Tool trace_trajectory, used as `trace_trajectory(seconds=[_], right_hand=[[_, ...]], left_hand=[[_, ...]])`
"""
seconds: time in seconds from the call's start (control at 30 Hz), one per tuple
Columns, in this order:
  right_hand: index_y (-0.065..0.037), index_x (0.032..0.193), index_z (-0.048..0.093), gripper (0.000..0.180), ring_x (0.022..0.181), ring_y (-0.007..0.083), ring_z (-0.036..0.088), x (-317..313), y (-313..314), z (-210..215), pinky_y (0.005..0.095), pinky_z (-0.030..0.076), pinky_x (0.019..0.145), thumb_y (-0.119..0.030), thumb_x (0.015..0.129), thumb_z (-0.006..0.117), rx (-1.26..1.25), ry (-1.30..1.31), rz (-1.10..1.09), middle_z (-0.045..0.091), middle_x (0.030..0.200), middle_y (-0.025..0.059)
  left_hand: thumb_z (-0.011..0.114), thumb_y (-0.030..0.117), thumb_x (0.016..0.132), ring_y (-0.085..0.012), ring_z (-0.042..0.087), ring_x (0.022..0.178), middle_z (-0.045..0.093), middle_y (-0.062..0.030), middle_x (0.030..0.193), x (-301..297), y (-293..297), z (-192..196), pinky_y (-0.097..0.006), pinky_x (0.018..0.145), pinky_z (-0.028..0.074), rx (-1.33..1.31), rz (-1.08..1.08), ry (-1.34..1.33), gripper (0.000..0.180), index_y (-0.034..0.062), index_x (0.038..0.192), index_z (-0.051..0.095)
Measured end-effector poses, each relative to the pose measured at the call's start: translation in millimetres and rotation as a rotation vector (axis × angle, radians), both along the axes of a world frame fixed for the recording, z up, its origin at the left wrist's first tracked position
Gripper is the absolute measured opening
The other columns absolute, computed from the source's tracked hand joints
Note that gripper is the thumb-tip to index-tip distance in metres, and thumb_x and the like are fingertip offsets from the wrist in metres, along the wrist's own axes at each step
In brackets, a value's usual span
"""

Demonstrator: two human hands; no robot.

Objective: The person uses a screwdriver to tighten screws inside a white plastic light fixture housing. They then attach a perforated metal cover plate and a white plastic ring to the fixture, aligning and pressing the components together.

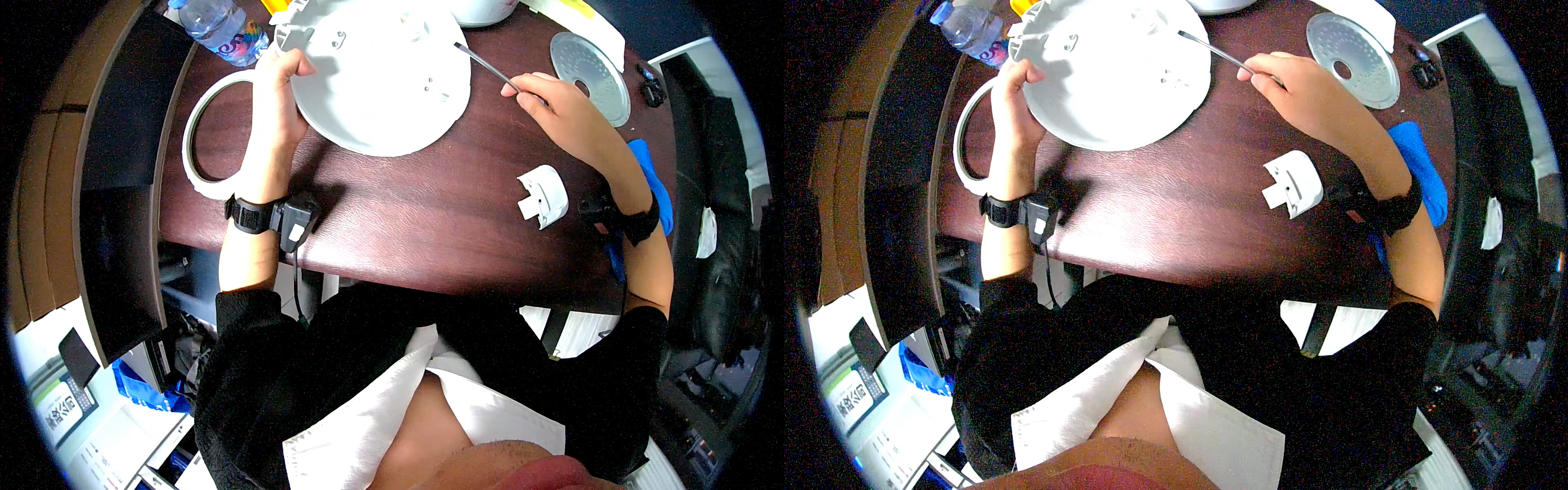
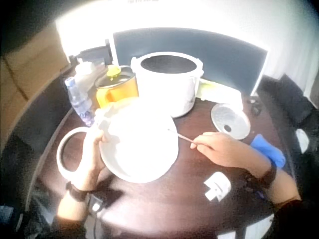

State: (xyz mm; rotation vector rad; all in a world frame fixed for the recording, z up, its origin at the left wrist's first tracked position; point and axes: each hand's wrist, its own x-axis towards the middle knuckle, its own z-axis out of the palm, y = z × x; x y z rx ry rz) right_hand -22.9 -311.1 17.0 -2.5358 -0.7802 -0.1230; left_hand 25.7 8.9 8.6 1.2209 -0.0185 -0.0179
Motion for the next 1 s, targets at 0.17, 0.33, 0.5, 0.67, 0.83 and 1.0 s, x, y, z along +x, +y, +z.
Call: trace_trajectory(seconds=[0.17, 0.33, 0.5, 0.67, 0.83, 1.0], right_hand=[[-0.002, 0.096, 0.058, 0.016, 0.086, 0.0317, 0.058, 3.1, -9.8, -14.7, 0.0377, 0.045, 0.074, -0.014, 0.087, 0.051, -0.009, 0.195, -0.002, 0.061, 0.088, 0.0146], [-0.003, 0.100, 0.053, 0.026, 0.088, 0.0303, 0.056, -5.4, -14.4, -14.2, 0.0375, 0.045, 0.076, -0.015, 0.079, 0.062, -0.113, 0.279, -0.031, 0.057, 0.091, 0.0136], [-0.002, 0.091, 0.051, 0.026, 0.081, 0.0304, 0.055, -14.9, -31.9, -8.3, 0.0379, 0.044, 0.070, -0.018, 0.076, 0.066, -0.186, 0.273, -0.029, 0.055, 0.085, 0.0135], [-0.002, 0.090, 0.051, 0.025, 0.076, 0.0306, 0.056, -17.2, -35.7, -11.8, 0.0381, 0.044, 0.066, -0.019, 0.077, 0.065, -0.147, 0.324, -0.075, 0.054, 0.083, 0.0137], [-0.004, 0.090, 0.050, 0.023, 0.075, 0.0319, 0.056, -17.2, -32.8, -7.5, 0.0375, 0.044, 0.064, -0.016, 0.077, 0.065, -0.156, 0.179, -0.103, 0.053, 0.086, 0.0122], [-0.004, 0.092, 0.049, 0.024, 0.078, 0.0279, 0.056, -14.5, -28.9, -7.5, 0.0342, 0.044, 0.067, -0.016, 0.078, 0.065, -0.008, 0.137, -0.134, 0.052, 0.088, 0.0103]], left_hand=[[0.048, 0.004, 0.069, -0.0137, 0.049, 0.070, 0.051, -0.0023, 0.078, 1.5, 1.9, -3.0, -0.027, 0.065, 0.042, 0.017, 0.042, -0.002, 0.013, 0.0033, 0.082, 0.053], [0.051, 0.008, 0.071, -0.0159, 0.052, 0.075, 0.053, -0.0042, 0.082, 8.2, 7.9, -11.0, -0.028, 0.069, 0.044, 0.036, 0.037, 0.007, 0.014, 0.0035, 0.083, 0.054], [0.050, 0.009, 0.072, -0.0168, 0.055, 0.078, 0.056, -0.0059, 0.086, 14.3, 14.2, -20.1, -0.028, 0.071, 0.045, -0.046, 0.013, 0.030, 0.017, 0.0027, 0.088, 0.055], [0.045, 0.010, 0.074, -0.0179, 0.054, 0.085, 0.056, -0.0080, 0.095, 5.8, 5.9, -9.1, -0.029, 0.077, 0.044, -0.084, -0.073, -0.027, 0.035, 0.0009, 0.107, 0.054], [0.043, 0.012, 0.077, -0.0193, 0.056, 0.090, 0.058, -0.0118, 0.101, 13.7, 18.3, -21.5, -0.027, 0.081, 0.045, 0.032, -0.096, -0.142, 0.037, -0.0038, 0.109, 0.052], [0.039, 0.008, 0.077, -0.0160, 0.053, 0.084, 0.056, -0.0086, 0.096, 14.7, 18.8, -23.4, -0.024, 0.078, 0.044, 0.121, -0.102, -0.163, 0.035, -0.0031, 0.108, 0.052]])
